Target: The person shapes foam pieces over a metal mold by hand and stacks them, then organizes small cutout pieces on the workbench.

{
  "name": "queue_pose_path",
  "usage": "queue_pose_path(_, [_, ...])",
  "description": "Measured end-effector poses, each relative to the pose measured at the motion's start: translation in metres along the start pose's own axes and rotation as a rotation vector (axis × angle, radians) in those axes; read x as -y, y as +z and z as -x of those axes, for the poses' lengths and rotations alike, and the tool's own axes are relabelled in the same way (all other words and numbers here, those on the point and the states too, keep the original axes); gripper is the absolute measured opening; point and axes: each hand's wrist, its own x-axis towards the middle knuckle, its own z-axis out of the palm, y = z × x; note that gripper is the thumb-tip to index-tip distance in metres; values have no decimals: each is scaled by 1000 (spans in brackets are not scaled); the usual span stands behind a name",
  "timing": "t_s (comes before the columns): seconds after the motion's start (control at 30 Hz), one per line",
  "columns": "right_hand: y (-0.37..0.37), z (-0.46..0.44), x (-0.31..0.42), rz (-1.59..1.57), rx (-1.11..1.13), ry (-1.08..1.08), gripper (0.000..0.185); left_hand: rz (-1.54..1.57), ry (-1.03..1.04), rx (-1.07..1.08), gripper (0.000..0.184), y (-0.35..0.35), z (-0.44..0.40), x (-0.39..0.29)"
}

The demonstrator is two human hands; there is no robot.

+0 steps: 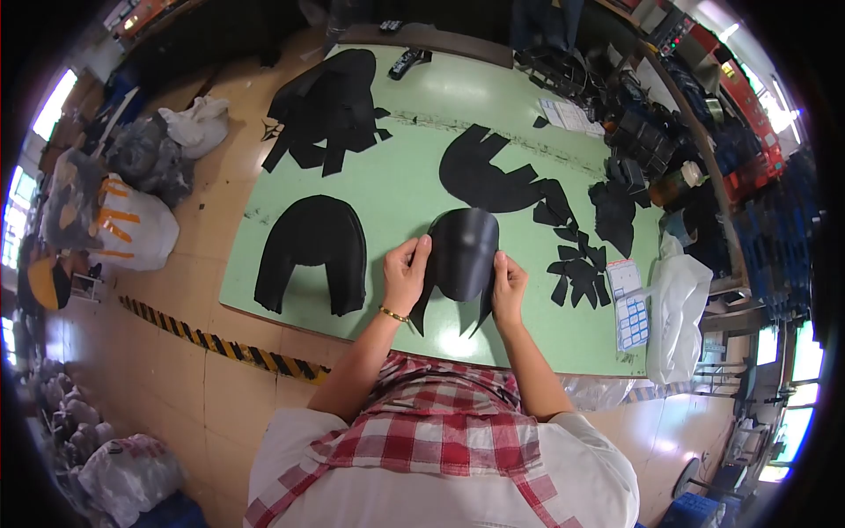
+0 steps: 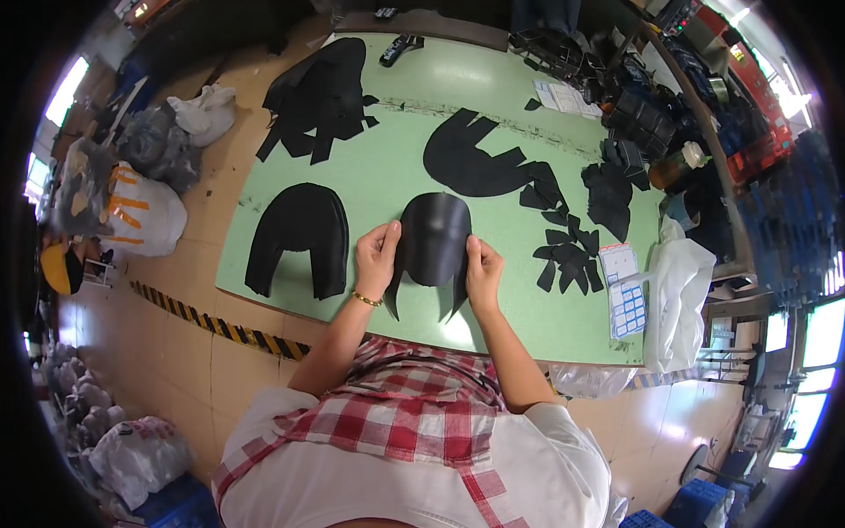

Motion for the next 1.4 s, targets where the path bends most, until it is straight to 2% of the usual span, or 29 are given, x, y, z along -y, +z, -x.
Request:
queue_pose_path(0.17, [-8,12,6,-28,81,103,43,-63,-16,4,45,-6,11,3])
queue_pose_path(0.27, [-9,18,40,-101,132,256,42,-236,91,-38,41,-26,12,-14])
queue_pose_path(0.37, [-24,6,81,-3,425,283,42,-262,157,-165,39,-66,-4,-56])
queue_pose_path(0.4, [-23,-7,83,34,373,129,39,-257,232,-202,40,-90,-17,-64])
queue_pose_path(0.5, [-27,-85,61,321,274,-272,30,-295,57,-240,42,-166,-52,-65])
queue_pose_path(0.53, [-31,-110,57,541,315,-272,25,-431,72,-259,42,-194,-68,-41])
queue_pose_path(0.57, [-35,-134,41,679,321,-453,27,-609,47,-160,42,-228,-82,-13])
queue_pose_path(0.63, [-39,-176,0,946,324,-825,38,-691,-4,-179,43,-252,-93,22])
queue_pose_path(0.73, [-38,-199,-13,1151,517,-767,54,-989,-19,-196,43,-258,-89,25])
queue_pose_path(0.83, [-31,-212,-28,1355,667,-796,54,-1110,-14,-230,36,-258,-83,29])
queue_pose_path(0.9, [-29,-213,-38,1517,667,-926,48,-1033,32,-243,33,-260,-78,34])
queue_pose_path(0.97, [-29,-219,-56,1597,614,-1056,45,-928,41,-231,39,-256,-74,39])
queue_pose_path(1.0, [-28,-223,-53,1577,542,-1164,35,-865,24,-213,43,-253,-71,40])
queue_pose_path(1.03, [-27,-226,-49,1543,557,-939,33,-803,9,-195,48,-251,-68,41])
queue_pose_path(1.07, [-27,-231,-44,1497,567,-719,30,-719,-80,-106,79,-255,-67,38])
queue_pose_path(1.1, [-23,-234,-26,1439,573,-507,28,-744,-59,-15,90,-255,-64,26])
queue_pose_path(1.13, [-20,-236,-2,1308,475,-492,18,-771,-41,74,102,-255,-57,8])
queue_pose_path(1.17, [-28,-255,-4,970,340,-608,16,-798,-30,165,114,-256,-50,-2])
queue_pose_path(1.2, [-23,-261,25,885,178,-620,19,-798,-17,221,134,-265,-49,7])
queue_pose_path(1.23, [-22,-262,57,710,56,-698,26,-834,-67,234,134,-267,-46,5])
queue_pose_path(1.27, [-37,-281,75,683,51,-583,30,-872,-118,250,134,-266,-44,0])
queue_pose_path(1.3, [-65,-323,68,419,236,-314,32,-909,-168,267,134,-264,-43,-4])
queue_pose_path(1.33, [-57,-285,118,36,419,37,34,-922,-197,231,135,-263,-45,-1])
queue_pose_path(1.37, [-102,-343,75,131,558,166,25,-934,-224,197,135,-259,-49,4])
queue_pose_path(1.4, [-134,-351,61,973,413,-287,23,-946,-249,165,136,-257,-49,7])
